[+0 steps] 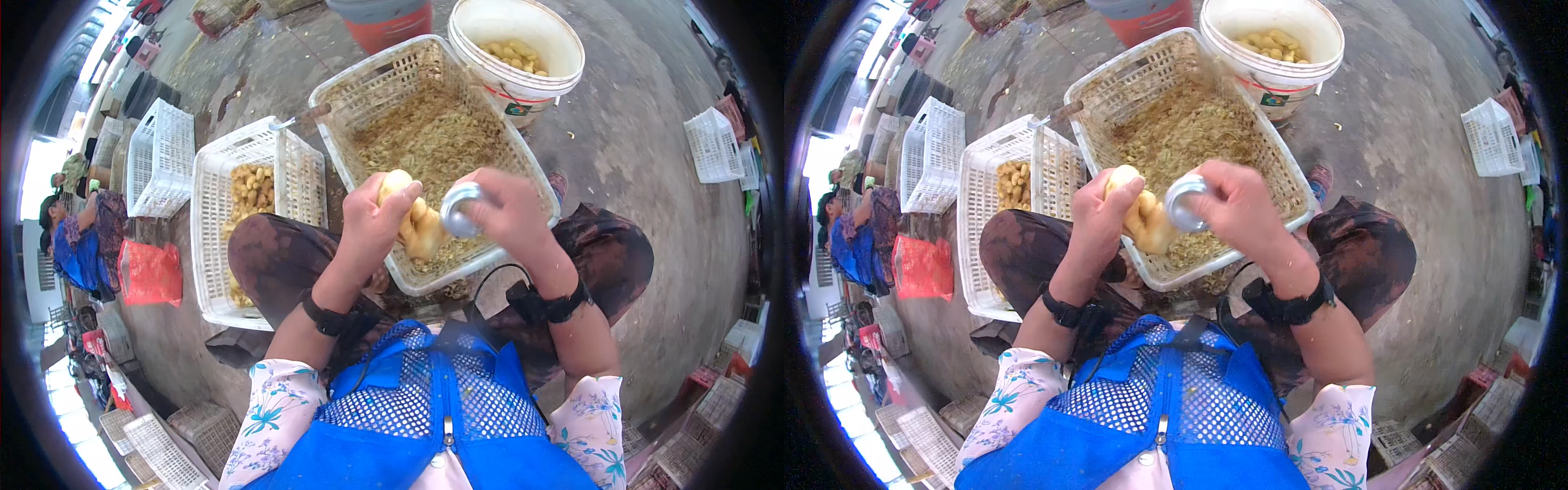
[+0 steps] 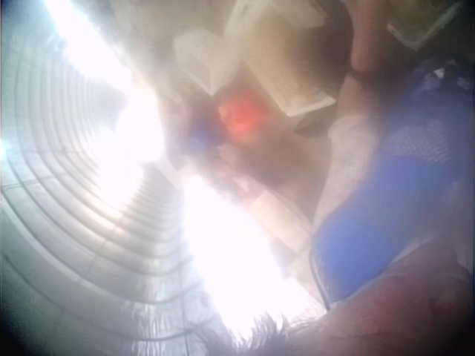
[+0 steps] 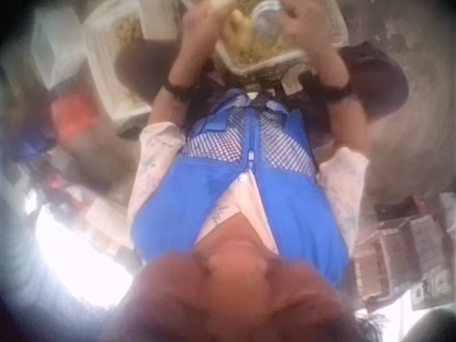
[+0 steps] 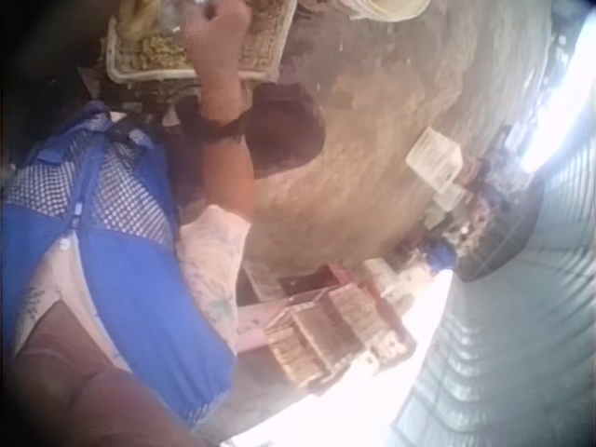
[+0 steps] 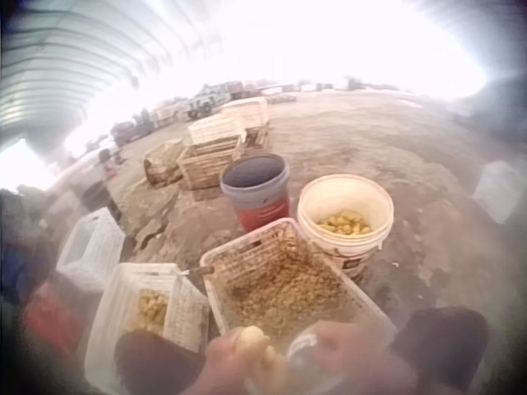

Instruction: The person peels ginger roots by hand using a small circular metal scraper, depositing the peeled roots into a bucket and the skins into a basket.

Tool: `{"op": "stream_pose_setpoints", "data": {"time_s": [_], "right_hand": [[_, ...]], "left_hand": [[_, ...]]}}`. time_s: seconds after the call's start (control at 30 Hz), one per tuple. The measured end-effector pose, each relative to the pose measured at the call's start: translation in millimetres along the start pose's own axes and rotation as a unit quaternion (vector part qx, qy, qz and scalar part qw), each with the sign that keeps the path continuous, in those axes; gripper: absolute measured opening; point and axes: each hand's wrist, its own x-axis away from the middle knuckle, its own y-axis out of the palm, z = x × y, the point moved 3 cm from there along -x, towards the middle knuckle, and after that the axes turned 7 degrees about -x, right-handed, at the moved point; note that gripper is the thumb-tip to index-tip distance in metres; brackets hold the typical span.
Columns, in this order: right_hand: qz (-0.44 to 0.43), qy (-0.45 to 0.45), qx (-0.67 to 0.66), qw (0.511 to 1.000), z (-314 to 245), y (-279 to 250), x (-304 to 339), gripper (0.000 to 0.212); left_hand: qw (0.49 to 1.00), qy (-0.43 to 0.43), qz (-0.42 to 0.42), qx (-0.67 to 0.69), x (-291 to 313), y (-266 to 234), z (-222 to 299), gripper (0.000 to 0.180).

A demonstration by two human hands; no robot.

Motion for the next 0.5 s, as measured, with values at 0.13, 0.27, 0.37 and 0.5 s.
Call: {"op": "stream_pose_setpoints", "data": {"time_s": [0.13, 0.27, 0.37, 0.5], "right_hand": [[-0.015, -0.154, 0.014, 0.988, 0, 26, 2, 0.015], [0.012, -0.055, 0.034, 0.998, 16, 20, -5, 0.015], [0.034, -0.017, 0.063, 0.997, 12, 12, -7, 0.016], [0.098, 0.013, 0.044, 0.994, 11, -8, -18, 0.016]], "left_hand": [[0.995, 0.05, 0.024, -0.081, -2, 4, -2, 0.025], [0.989, 0.067, 0.0, -0.128, 3, 10, 4, 0.025], [0.991, 0.042, -0.031, -0.121, 3, 9, 4, 0.025], [0.998, 0.054, 0.021, -0.033, 2, 6, -7, 0.025]]}}
